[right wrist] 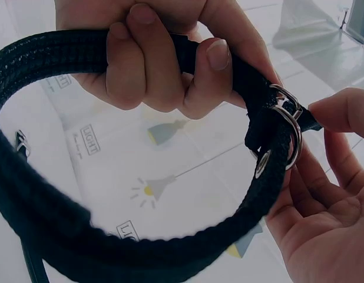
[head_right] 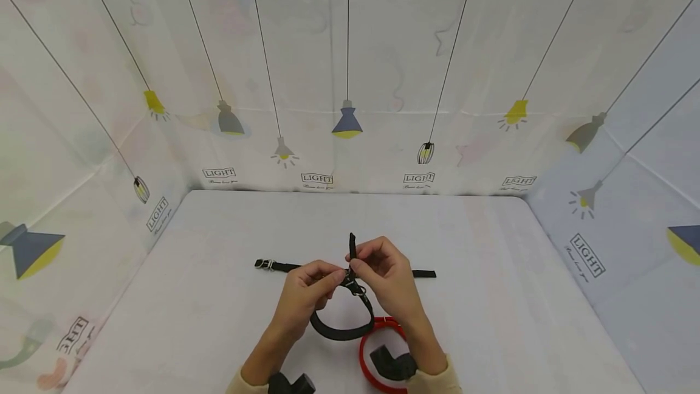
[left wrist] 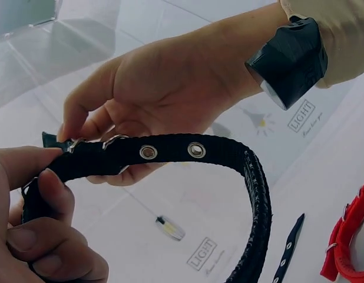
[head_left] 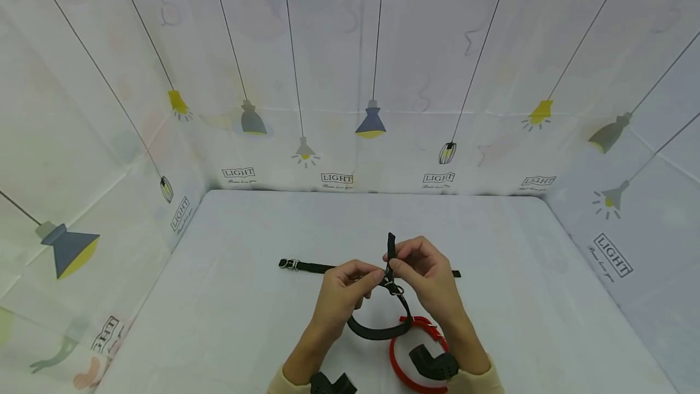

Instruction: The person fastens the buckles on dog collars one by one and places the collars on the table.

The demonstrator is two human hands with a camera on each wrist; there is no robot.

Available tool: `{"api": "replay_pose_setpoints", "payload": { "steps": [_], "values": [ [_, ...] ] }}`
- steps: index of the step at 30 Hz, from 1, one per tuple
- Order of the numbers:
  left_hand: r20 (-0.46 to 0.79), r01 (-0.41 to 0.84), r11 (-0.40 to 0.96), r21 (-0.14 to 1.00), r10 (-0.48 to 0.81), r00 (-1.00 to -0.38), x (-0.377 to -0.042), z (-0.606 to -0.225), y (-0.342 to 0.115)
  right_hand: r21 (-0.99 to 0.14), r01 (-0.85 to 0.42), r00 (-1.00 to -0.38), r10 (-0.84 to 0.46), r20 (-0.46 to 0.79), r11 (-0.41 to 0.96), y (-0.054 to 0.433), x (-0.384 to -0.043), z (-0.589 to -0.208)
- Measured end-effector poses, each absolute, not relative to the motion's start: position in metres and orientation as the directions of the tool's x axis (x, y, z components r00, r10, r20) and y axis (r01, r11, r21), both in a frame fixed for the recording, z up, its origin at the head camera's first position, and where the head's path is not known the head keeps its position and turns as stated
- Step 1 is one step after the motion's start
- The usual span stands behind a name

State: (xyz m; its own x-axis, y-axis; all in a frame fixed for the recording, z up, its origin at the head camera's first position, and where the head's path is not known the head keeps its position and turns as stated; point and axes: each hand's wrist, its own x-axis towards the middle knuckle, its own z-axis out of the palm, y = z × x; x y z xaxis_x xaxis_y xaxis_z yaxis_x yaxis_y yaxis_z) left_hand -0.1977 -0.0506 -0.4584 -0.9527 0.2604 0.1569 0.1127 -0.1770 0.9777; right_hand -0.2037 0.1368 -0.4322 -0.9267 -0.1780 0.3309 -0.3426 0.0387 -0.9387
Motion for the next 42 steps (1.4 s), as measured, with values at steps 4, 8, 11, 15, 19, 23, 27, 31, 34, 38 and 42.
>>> {"api": "replay_pose_setpoints", "payload": {
  "steps": [4,8,11,15,19,23,27,31,34,38,42],
  "values": [
    [0.149,0.091,-0.208,0.974,0.280,-0.948,-0.1977,-0.4589,-0.0518,-0.922,-0.384,-0.908,-0.197,0.370,0.039,0.1372,-0.2044,-0.4338],
    [0.142,0.076,-0.227,0.971,0.294,-0.945,-0.1980,-0.4593,-0.0525,-0.904,-0.426,-0.887,-0.214,0.409,0.036,0.1374,-0.2046,-0.4339],
    [0.141,0.074,-0.229,0.971,0.288,-0.947,-0.1979,-0.4589,-0.0523,-0.892,-0.450,-0.871,-0.234,0.433,0.025,0.1377,-0.2053,-0.4340],
    [0.140,0.076,-0.230,0.970,0.276,-0.951,-0.1976,-0.4590,-0.0518,-0.882,-0.471,-0.854,-0.259,0.451,0.018,0.1390,-0.2063,-0.4351],
    [0.136,0.076,-0.230,0.970,0.261,-0.956,-0.1974,-0.4591,-0.0513,-0.867,-0.498,-0.835,-0.274,0.477,0.008,0.1396,-0.2066,-0.4359],
    [0.136,0.078,-0.231,0.970,0.247,-0.959,-0.1972,-0.4590,-0.0507,-0.861,-0.508,-0.826,-0.277,0.491,-0.010,0.1400,-0.2060,-0.4352],
    [0.134,0.078,-0.233,0.969,0.236,-0.962,-0.1968,-0.4585,-0.0503,-0.856,-0.517,-0.820,-0.274,0.503,-0.025,0.1406,-0.2051,-0.4348],
    [0.135,0.079,-0.243,0.967,0.224,-0.965,-0.1967,-0.4584,-0.0501,-0.838,-0.542,-0.799,-0.273,0.536,-0.061,0.1405,-0.2056,-0.4356],
    [0.138,0.083,-0.250,0.965,0.215,-0.967,-0.1969,-0.4587,-0.0499,-0.822,-0.561,-0.781,-0.270,0.563,-0.092,0.1401,-0.2066,-0.4366],
    [0.141,0.086,-0.253,0.964,0.207,-0.968,-0.1972,-0.4592,-0.0498,-0.802,-0.587,-0.757,-0.276,0.592,-0.109,0.1398,-0.2079,-0.4382],
    [0.141,0.086,-0.255,0.963,0.204,-0.969,-0.1979,-0.4595,-0.0499,-0.783,-0.616,-0.738,-0.284,0.612,-0.087,0.1398,-0.2083,-0.4386]
  ]
}}
